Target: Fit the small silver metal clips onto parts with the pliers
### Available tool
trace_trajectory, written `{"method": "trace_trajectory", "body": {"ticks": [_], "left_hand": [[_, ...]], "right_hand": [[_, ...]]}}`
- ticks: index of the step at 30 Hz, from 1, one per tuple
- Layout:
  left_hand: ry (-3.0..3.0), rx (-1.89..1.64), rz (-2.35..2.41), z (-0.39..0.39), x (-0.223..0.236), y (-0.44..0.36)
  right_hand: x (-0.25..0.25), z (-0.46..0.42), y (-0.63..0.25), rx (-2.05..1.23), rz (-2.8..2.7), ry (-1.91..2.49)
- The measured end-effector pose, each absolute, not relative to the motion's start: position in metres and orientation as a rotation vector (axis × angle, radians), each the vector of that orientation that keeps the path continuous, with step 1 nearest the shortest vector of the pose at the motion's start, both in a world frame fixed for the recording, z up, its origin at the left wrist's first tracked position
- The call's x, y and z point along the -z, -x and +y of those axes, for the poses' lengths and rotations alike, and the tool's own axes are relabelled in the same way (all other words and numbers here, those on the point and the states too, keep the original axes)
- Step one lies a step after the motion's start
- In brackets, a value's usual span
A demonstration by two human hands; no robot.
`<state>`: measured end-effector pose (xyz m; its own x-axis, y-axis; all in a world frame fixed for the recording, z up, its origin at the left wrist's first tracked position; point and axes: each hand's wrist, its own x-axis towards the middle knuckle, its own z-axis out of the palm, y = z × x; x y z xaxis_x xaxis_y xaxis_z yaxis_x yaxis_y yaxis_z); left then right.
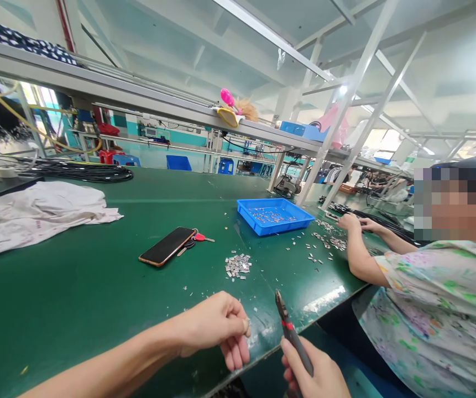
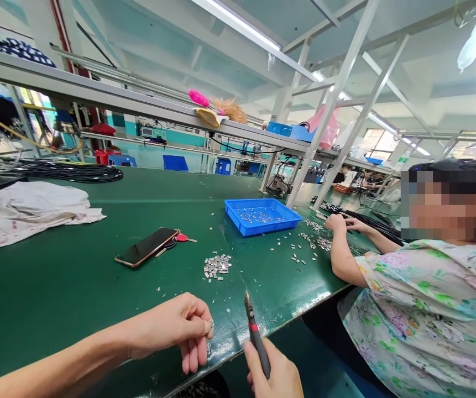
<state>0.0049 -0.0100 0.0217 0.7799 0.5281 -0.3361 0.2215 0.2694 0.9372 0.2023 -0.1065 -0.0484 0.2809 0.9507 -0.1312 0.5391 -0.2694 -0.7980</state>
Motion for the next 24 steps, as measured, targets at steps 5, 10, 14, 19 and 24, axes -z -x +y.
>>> {"method": "trace_trajectory", "body": {"ticks": [5, 10, 14, 19, 24], "left_hand": [[-1.218, -0.255, 0.732, -0.011, -0.027, -0.006], [-1.171, -0.279, 0.721, -0.009, -0.024, -0.005], [-1.141, -0.307, 0.722, -0.005, -0.019, -0.004], [-1.103, -0.372, 0.759, -0.002, -0.015, -0.003], [-1.134, -0.447, 0.865, 0.002, -0.012, -0.006]], "right_hand": [[0.046, -0.078, -0.201, 0.188, -1.62, 2.014], [0.052, -0.039, -0.188, 0.78, -1.738, 1.99], [0.057, -0.018, -0.182, 0.822, -1.754, 1.973], [0.071, -0.012, -0.182, 0.833, -1.785, 1.872], [0.065, -0.023, -0.166, 0.283, -1.576, 1.567]]}}
